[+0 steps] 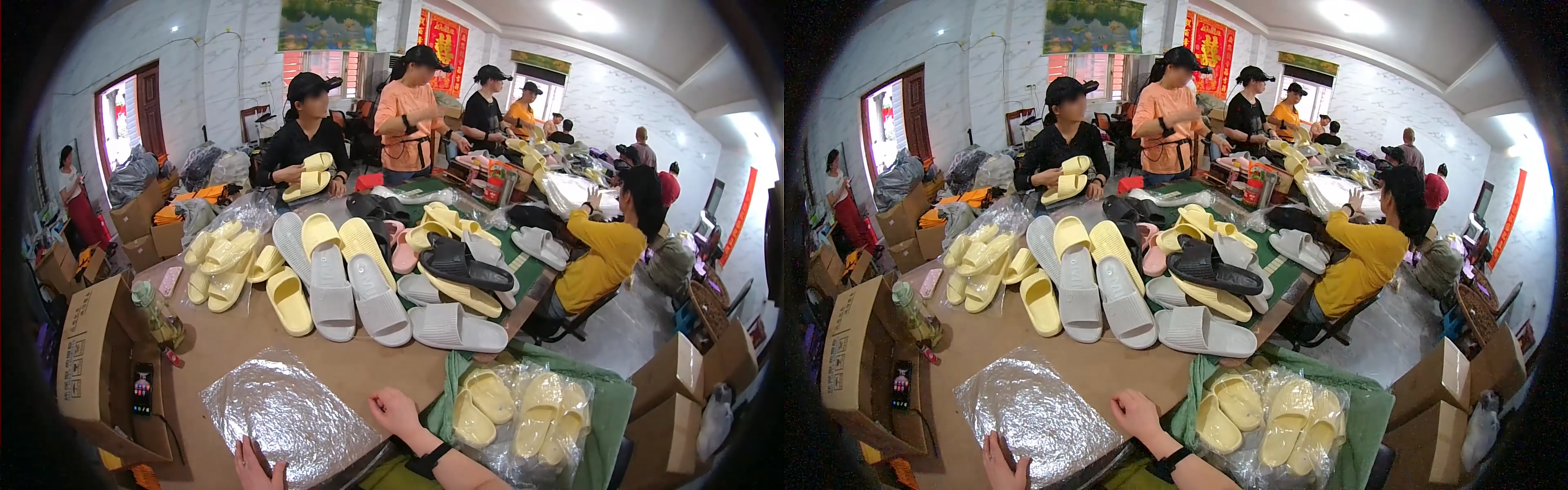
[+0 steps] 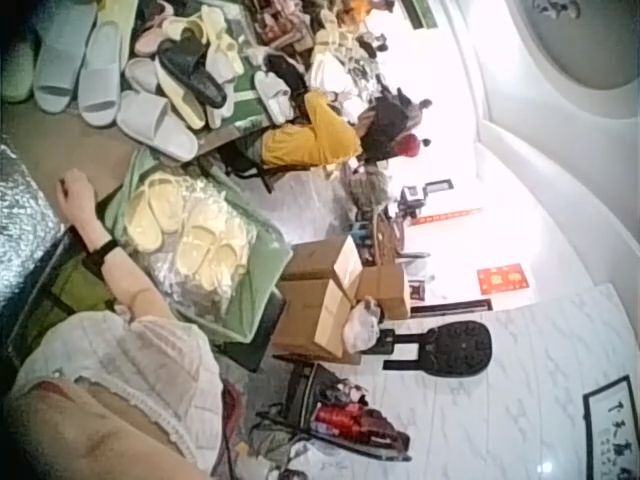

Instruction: The recorder is sorting and checking pairs of slippers of different colors (yellow, grey, black) on a table in a manufacturing setting.

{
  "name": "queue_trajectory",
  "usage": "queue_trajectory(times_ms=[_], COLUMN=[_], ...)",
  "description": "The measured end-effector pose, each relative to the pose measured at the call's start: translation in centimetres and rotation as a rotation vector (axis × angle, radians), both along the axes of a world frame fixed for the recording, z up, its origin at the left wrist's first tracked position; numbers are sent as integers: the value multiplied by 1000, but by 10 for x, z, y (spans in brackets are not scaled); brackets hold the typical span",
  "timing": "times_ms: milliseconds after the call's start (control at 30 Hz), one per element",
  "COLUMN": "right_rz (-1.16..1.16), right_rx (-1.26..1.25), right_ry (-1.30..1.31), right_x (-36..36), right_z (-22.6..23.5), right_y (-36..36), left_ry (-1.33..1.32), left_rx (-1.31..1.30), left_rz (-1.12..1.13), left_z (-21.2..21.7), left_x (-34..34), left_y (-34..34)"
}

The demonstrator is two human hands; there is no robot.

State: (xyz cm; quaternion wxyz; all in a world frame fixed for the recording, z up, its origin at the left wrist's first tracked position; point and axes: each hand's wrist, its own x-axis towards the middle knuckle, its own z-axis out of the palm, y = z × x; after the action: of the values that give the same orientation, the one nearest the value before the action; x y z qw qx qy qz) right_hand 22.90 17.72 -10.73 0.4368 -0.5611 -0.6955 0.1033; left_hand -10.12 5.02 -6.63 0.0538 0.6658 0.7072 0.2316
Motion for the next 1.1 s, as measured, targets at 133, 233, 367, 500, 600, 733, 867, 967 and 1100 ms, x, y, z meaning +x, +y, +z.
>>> queue_trajectory(times_ms=[133, 233, 367, 500, 600, 733, 867, 967, 1100], right_rz=[12, 19, 104, 162, 104, -42, -117, 18, 150], right_rx=[-15, -24, -256, -402, -252, -305, -317, -148, 72], right_ry=[12, 7, 162, 657, 669, 678, 954, 1215, 1511], right_x=[1, 1, 14, 51, 90, 137, 205, 232, 290], right_z=[0, -1, 2, 6, 11, 46, 54, 70, 80], right_y=[0, 1, 2, 9, 16, 20, 27, 41, 71], left_ry=[-16, -25, -4, -63, -201, -229, -370, -118, -117], left_rx=[-3, 10, 7, -10, 15, 116, -96, -73, -101], left_rz=[-2, -3, -3, -17, -86, -341, -191, -191, -273], left_z=[0, -4, -2, -4, -22, -64, -5, 8, 57], left_x=[0, -1, -1, -7, -27, -64, -46, -46, -17], left_y=[1, 0, 0, -1, 2, 3, 13, 22, 37])
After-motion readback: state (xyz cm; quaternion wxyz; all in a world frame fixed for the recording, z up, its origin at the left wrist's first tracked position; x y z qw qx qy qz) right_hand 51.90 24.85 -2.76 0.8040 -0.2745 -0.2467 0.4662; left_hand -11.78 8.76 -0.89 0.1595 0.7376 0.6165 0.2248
